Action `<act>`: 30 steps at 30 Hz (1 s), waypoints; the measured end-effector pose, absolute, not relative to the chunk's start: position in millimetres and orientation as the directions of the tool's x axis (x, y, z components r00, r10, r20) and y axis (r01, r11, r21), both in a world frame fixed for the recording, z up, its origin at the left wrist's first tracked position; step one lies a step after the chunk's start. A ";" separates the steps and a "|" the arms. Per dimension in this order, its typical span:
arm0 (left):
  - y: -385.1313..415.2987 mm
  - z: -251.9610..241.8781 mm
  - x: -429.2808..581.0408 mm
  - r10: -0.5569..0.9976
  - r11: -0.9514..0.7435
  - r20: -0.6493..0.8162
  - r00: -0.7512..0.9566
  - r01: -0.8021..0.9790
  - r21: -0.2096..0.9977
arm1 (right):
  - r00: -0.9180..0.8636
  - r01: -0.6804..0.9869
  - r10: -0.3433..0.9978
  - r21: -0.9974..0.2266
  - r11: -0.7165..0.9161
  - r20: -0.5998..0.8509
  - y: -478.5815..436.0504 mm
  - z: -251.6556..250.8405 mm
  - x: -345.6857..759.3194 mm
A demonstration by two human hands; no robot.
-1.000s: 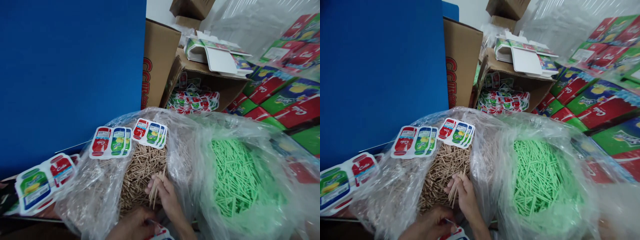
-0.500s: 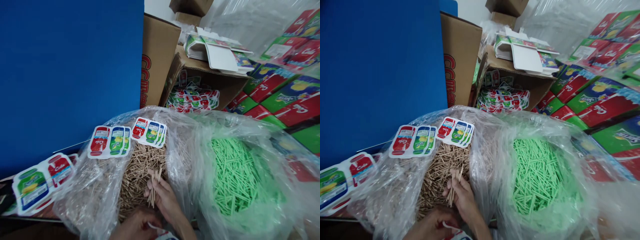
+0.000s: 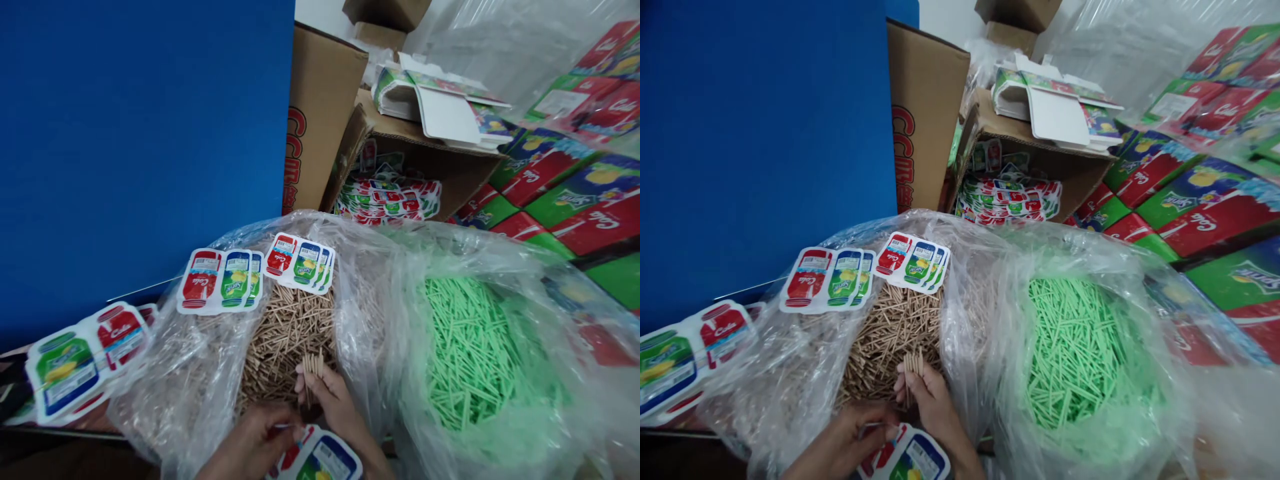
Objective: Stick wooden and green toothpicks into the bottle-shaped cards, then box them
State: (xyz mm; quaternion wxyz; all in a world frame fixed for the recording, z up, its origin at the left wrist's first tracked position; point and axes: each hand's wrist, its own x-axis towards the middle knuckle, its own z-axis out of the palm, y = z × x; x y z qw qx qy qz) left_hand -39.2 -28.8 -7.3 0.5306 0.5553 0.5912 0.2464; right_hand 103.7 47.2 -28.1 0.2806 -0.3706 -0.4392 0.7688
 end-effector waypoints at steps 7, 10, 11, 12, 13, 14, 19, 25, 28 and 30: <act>-39.8 7.5 -66.1 0.800 0.551 -0.575 -0.170 -0.173 0.817 | -0.470 -0.031 0.827 -0.931 -0.365 -0.308 46.1 -31.5 121.0; -39.4 17.0 -69.2 0.659 0.545 -0.683 -0.316 -0.425 0.723 | -0.494 -0.009 0.847 -0.973 -0.231 -0.197 44.8 -26.2 125.6; -38.3 19.7 -69.6 0.626 0.510 -0.696 -0.352 -0.491 0.706 | -0.508 -0.013 0.846 -0.981 -0.193 -0.160 44.5 -24.6 127.0; -36.9 22.0 -69.6 0.596 0.468 -0.707 -0.380 -0.551 0.691 | -0.517 -0.008 0.847 -0.989 -0.150 -0.124 44.4 -23.4 128.4; -35.2 23.7 -69.4 0.572 0.425 -0.713 -0.405 -0.597 0.680 | -0.524 0.011 0.848 -0.995 -0.095 -0.087 44.4 -22.7 129.9; -33.6 24.9 -68.9 0.553 0.388 -0.716 -0.426 -0.628 0.674 | -0.530 0.047 0.847 -0.999 -0.028 -0.048 44.5 -22.6 131.5; -29.0 25.4 -67.2 0.560 0.315 -0.706 -0.433 -0.676 0.666 | -0.527 0.237 0.845 -0.939 0.251 0.093 43.8 -29.5 139.6; -30.1 16.2 -62.6 0.635 0.421 -0.636 -0.439 -0.495 0.761 | -0.314 -0.024 0.948 -0.998 -0.060 -0.050 42.6 -22.1 137.8; -26.7 2.2 -53.2 0.688 0.434 -0.543 -0.481 -0.327 0.839 | -0.230 -0.290 0.953 -0.920 -0.262 -0.199 45.0 -3.3 131.3; -23.2 -7.5 -46.4 0.759 0.412 -0.464 -0.456 -0.216 0.885 | -0.232 -0.391 0.939 -0.859 -0.330 -0.256 46.7 10.9 126.7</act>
